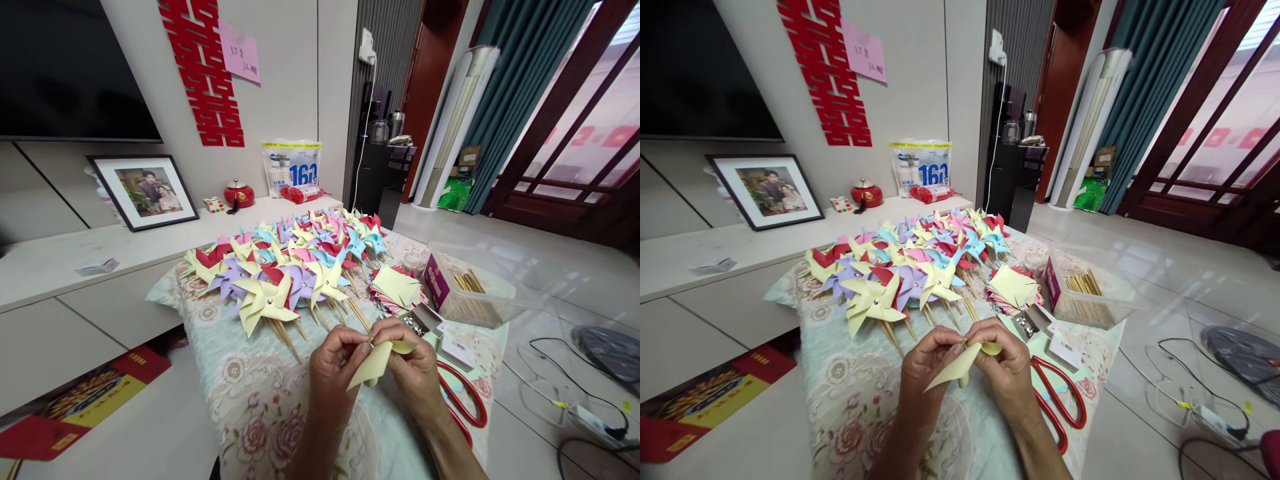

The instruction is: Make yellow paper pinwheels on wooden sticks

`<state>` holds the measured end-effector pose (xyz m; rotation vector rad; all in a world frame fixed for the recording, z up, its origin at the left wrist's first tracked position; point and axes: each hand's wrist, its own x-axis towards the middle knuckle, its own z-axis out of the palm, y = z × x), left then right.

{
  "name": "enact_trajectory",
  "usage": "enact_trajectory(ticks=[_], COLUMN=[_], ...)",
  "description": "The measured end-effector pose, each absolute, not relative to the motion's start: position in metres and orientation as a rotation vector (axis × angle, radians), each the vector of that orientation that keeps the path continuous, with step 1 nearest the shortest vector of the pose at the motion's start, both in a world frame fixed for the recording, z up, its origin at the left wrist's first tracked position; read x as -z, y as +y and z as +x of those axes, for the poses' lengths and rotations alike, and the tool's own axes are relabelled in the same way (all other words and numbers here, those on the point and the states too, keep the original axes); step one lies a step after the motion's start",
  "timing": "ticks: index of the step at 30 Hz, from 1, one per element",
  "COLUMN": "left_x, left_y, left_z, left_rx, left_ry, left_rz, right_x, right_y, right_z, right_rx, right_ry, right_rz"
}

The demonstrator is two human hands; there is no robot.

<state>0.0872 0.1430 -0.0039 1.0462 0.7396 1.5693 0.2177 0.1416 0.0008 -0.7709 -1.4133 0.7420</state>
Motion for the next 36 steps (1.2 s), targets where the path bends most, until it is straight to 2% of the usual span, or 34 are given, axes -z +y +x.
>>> enact_trajectory(ticks=[23,36], left_x=[0.011,0.01], left_y=[0.144,0.144], left_z=[0.09,0.088], left_rx=[-1.605,-1.622], left_ry=[0.747,0.793], left_rz=[1.049,1.147], right_x=[-0.004,-0.004], right_y=[0.139,0.138], right_z=[0.216,0.215], right_rx=[-0.505,-0.523], right_ry=[-1.54,-1.51], right_rz=[-0.797,-0.814])
